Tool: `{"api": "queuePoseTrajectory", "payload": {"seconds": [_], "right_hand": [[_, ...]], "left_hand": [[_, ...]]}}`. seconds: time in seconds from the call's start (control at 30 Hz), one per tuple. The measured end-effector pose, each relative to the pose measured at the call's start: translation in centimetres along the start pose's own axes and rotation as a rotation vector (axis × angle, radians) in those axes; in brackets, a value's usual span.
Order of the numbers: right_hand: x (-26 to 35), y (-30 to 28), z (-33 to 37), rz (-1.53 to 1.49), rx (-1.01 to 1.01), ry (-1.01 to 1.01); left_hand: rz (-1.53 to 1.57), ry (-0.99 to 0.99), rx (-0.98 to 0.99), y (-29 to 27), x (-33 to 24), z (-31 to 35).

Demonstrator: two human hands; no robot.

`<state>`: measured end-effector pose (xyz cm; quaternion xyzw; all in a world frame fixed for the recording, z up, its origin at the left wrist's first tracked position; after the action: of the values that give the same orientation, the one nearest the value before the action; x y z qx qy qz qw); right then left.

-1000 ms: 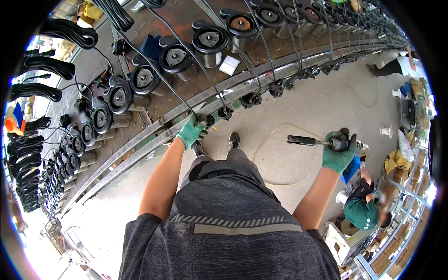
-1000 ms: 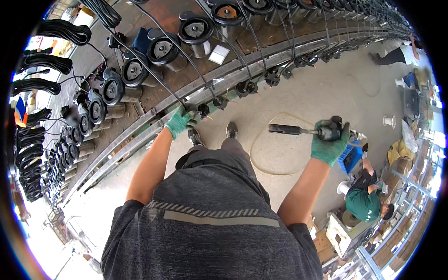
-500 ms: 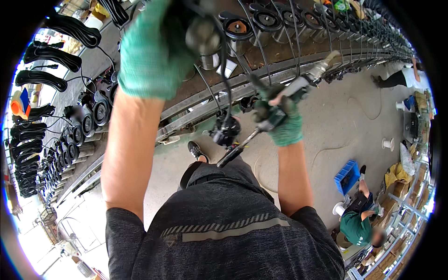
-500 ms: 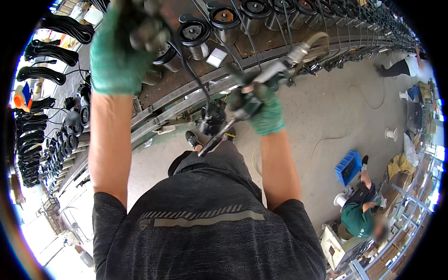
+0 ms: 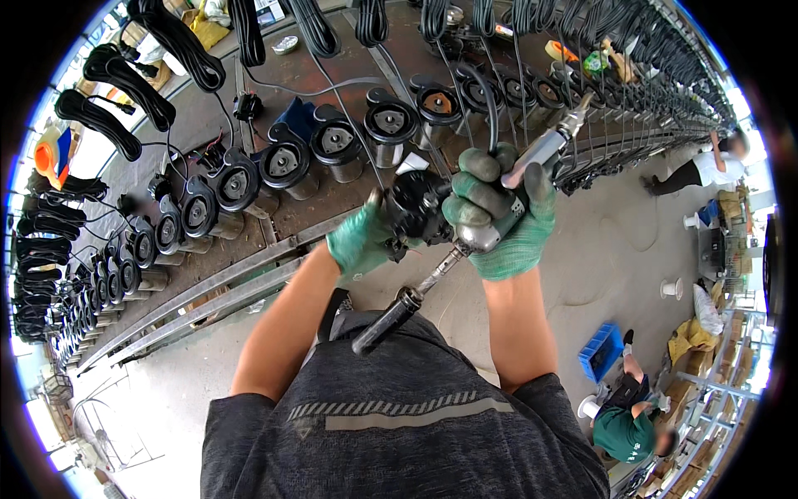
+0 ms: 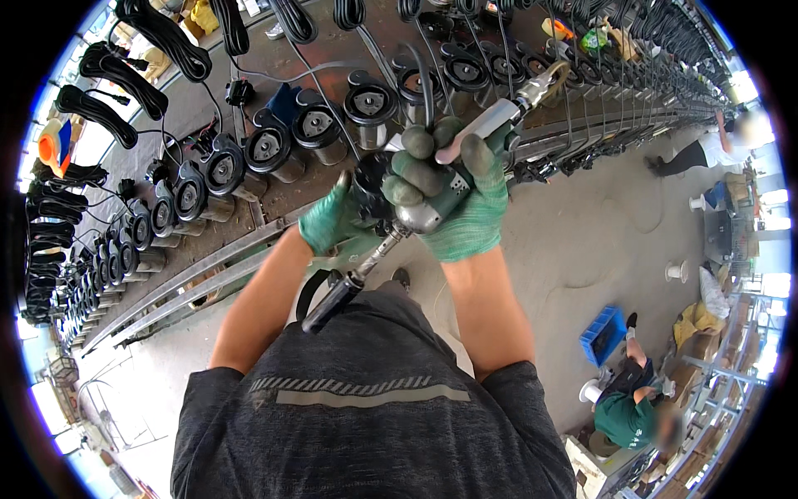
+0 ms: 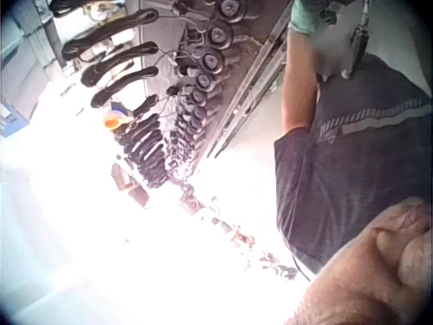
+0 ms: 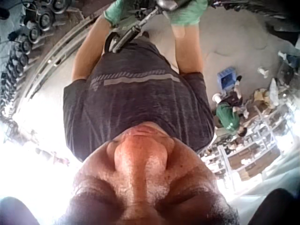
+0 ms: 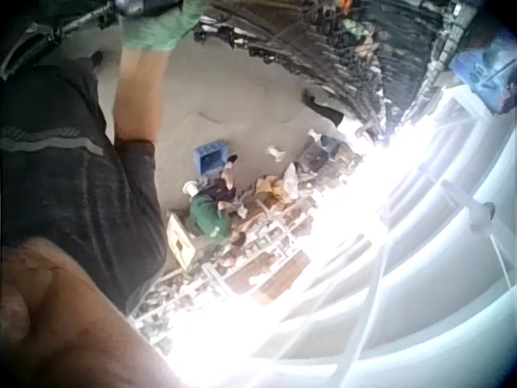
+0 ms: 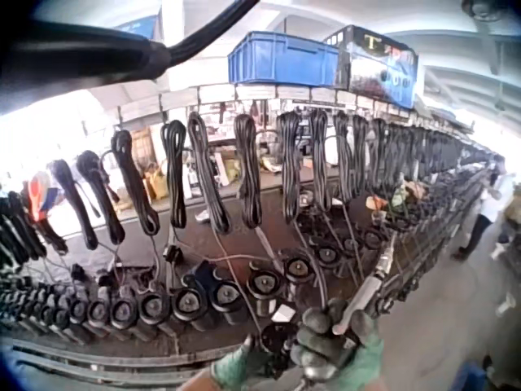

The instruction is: The person uses a pneumatic screwdriver to attach black electrical components to a long metal rail in a workshop. They repeatedly pick up components from the table, align them with the rail, and secure them using the tool. The person works along the length of the rail, moving from one position to the next.

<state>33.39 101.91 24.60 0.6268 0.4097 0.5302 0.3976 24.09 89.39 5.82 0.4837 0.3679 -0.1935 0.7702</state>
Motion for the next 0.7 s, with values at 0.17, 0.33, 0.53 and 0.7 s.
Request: {"api": "queuePoseTrajectory", "payload": {"seconds": [0.17,0.33,0.53,0.7], "right_hand": [[-2.2,0.5,-1.3,-0.186,0.053,-0.003],[-3.1,0.7,-1.9,-0.241,-0.06,-0.09],[-4.1,-1.6,-1.1,0.033,-0.353,-0.142],[-1.9,-4.7,1.7,0.14,-0.653,-0.348]], "left_hand": [[0.366,0.291,0.184,4.9,-1.1,3.7],[0.314,0.431,0.179,1.5,-4.2,6.1],[0.153,0.745,-0.213,-1.4,-8.2,11.9],[-0.07,0.91,-0.532,-6.3,-11.0,17.4]]}}
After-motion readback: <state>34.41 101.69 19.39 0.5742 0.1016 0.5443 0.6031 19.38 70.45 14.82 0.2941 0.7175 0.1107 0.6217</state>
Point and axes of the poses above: each hand's wrist, its own z-axis away from the middle knuckle, its own y-axis out of the palm, x = y × z, the point moved 6 cm from there along -z, towards the middle knuckle, and after that the axes turned 10 degrees about y, right-handed, at the moved point
